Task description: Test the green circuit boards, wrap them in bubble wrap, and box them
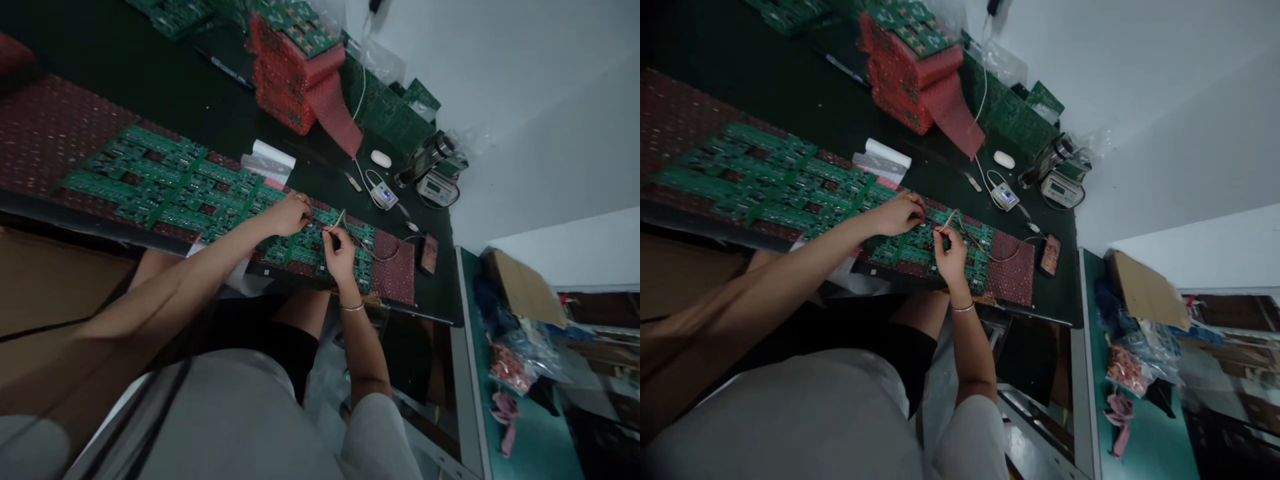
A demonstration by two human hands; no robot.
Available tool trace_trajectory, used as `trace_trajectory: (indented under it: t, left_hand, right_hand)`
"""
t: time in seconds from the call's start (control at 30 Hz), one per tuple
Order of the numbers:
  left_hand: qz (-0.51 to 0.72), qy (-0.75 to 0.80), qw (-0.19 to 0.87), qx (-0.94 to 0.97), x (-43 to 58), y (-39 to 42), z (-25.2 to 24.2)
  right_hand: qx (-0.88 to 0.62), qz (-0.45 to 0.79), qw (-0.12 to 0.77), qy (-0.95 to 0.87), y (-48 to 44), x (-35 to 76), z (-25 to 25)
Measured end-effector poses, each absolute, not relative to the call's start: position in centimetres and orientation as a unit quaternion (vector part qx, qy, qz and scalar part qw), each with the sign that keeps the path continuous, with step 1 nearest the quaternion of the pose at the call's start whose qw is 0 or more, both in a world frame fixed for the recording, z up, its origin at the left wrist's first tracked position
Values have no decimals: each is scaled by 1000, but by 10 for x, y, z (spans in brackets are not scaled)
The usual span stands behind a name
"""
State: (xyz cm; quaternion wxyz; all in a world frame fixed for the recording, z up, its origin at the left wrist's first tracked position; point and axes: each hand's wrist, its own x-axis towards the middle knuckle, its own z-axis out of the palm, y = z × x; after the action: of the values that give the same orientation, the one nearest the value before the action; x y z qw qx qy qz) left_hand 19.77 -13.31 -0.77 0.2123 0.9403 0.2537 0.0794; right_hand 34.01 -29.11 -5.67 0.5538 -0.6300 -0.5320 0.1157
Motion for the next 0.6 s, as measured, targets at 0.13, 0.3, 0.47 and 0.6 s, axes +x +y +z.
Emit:
trace_trajectory:
  t: [0.13,0.3,0.47,0.6]
  left_hand:
    - [73,221,177,956,204,-126,-15]
    - [64,221,171,958,203,-123,-19]
    - [52,218,155,962,205,-125,-16]
    - [42,234,130,963,206,-135,-6]
  right_hand:
    - [-631,128,551,-531,-290,340,-57]
    - [-636,112,546,-533,-291,340,-57]
    - [-619,114,569,-530,-291,340,-58]
    - [-628,116,560,-528,-290,340,-57]
